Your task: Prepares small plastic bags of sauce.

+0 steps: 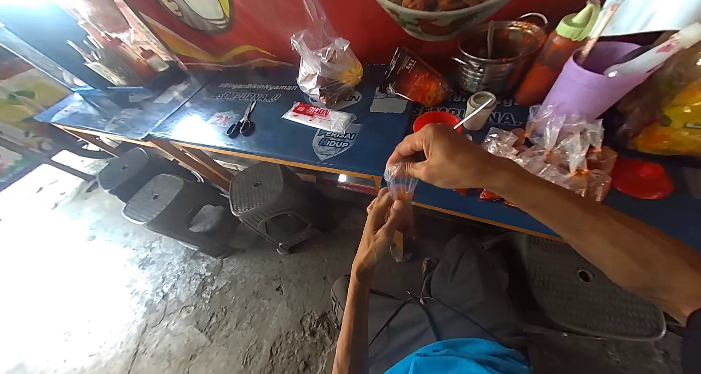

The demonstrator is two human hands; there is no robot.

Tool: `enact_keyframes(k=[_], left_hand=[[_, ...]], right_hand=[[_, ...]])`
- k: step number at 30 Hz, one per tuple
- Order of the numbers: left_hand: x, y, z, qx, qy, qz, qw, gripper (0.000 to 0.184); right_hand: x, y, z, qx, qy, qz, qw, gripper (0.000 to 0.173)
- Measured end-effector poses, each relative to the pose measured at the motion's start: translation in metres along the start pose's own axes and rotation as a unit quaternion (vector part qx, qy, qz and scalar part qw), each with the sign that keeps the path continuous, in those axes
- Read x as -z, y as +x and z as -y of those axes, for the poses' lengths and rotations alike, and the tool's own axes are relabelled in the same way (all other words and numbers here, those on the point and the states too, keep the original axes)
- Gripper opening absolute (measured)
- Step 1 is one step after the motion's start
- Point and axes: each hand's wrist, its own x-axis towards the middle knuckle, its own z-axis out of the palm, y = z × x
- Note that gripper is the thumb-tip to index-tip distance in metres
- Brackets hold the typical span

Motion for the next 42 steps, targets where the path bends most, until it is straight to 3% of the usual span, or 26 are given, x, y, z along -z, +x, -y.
enact_keyframes(k=[2,6,11,15,21,26,34,37,40,42], left_hand=[[0.008,0.001,-0.002,-0.006,0.034,-0.020,0.999,0.043],[0.017,0.002,-0.013,-0.015,0.095,-0.070,0.993,0.053],[0.021,0.003,-0.012,-0.046,0.166,-0.082,0.982,0.052],[0.009,0.004,-0.018,-0.047,0.180,-0.072,0.980,0.055],[-0.027,0.011,-0.021,-0.065,0.118,-0.063,0.989,0.024],[-0.031,0.012,-0.023,-0.087,0.061,-0.047,0.993,0.039],[-0.028,0.009,-0.017,-0.036,-0.116,-0.004,0.993,0.040],[-0.031,0.008,-0.021,0.014,-0.172,-0.060,0.983,0.040],[-0.033,0.016,-0.036,0.080,-0.197,-0.162,0.964,0.042],[-0.028,0.020,-0.041,0.092,-0.200,-0.206,0.953,0.041]], right_hand=[[0.004,-0.001,0.002,-0.002,-0.011,-0.013,1.000,0.008],[0.005,0.001,0.001,0.010,-0.052,-0.049,0.997,0.031],[0.005,0.001,0.002,0.022,-0.069,-0.034,0.997,0.014],[0.003,0.002,0.004,0.007,-0.087,-0.037,0.995,0.031],[-0.006,0.006,0.004,0.011,-0.108,-0.026,0.994,0.031],[0.006,0.004,0.000,-0.001,-0.045,-0.055,0.998,0.028],[0.015,0.006,-0.002,-0.006,-0.009,-0.080,0.997,0.026],[0.009,0.006,-0.006,0.013,0.004,-0.114,0.993,0.026],[-0.003,-0.012,-0.015,0.094,-0.040,-0.204,0.974,0.032],[-0.025,-0.037,-0.024,0.098,-0.029,-0.257,0.961,0.035]])
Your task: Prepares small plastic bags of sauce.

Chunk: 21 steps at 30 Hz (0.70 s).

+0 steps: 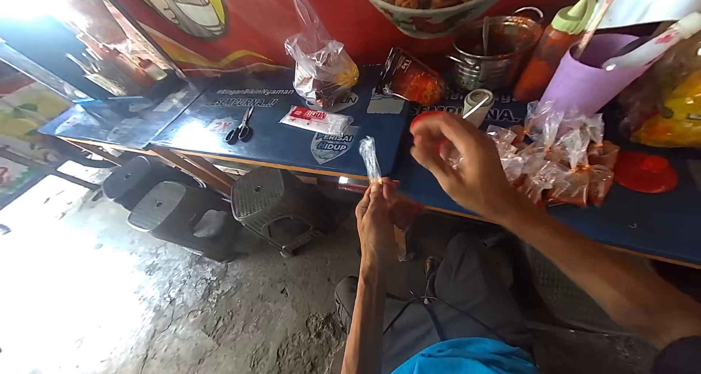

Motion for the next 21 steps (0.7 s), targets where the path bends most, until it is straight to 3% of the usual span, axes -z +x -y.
enact_keyframes(k=[2,5,8,12,14,17,18,21], left_hand=[[0.002,0.007,-0.003,-0.003,-0.004,-0.021,1.000,0.039],[-0.001,0.011,-0.004,0.003,-0.002,-0.017,1.000,0.040],[-0.005,0.011,-0.002,0.006,0.021,-0.015,1.000,0.040],[-0.006,0.012,-0.006,0.009,0.026,-0.023,0.999,0.039],[-0.006,0.012,-0.008,0.014,0.024,-0.037,0.999,0.039],[-0.008,0.013,-0.011,0.019,0.021,-0.072,0.997,0.038],[-0.009,0.014,-0.011,0.020,0.018,-0.083,0.996,0.039],[-0.017,0.016,-0.007,0.030,-0.005,-0.099,0.995,0.039]], right_hand=[[-0.017,-0.041,-0.009,-0.099,0.087,0.009,0.991,0.046],[-0.047,-0.074,-0.025,-0.244,0.296,0.062,0.921,0.058],[-0.064,-0.075,-0.024,-0.307,0.420,0.023,0.854,0.027],[-0.071,-0.072,-0.024,-0.318,0.469,0.002,0.824,0.012],[-0.073,-0.075,-0.023,-0.316,0.436,-0.007,0.843,0.017],[-0.081,-0.093,-0.027,-0.194,0.183,-0.050,0.962,0.047],[-0.085,-0.097,-0.030,-0.137,0.096,-0.074,0.983,0.051],[-0.100,-0.098,-0.040,-0.009,-0.009,-0.136,0.991,0.039]])
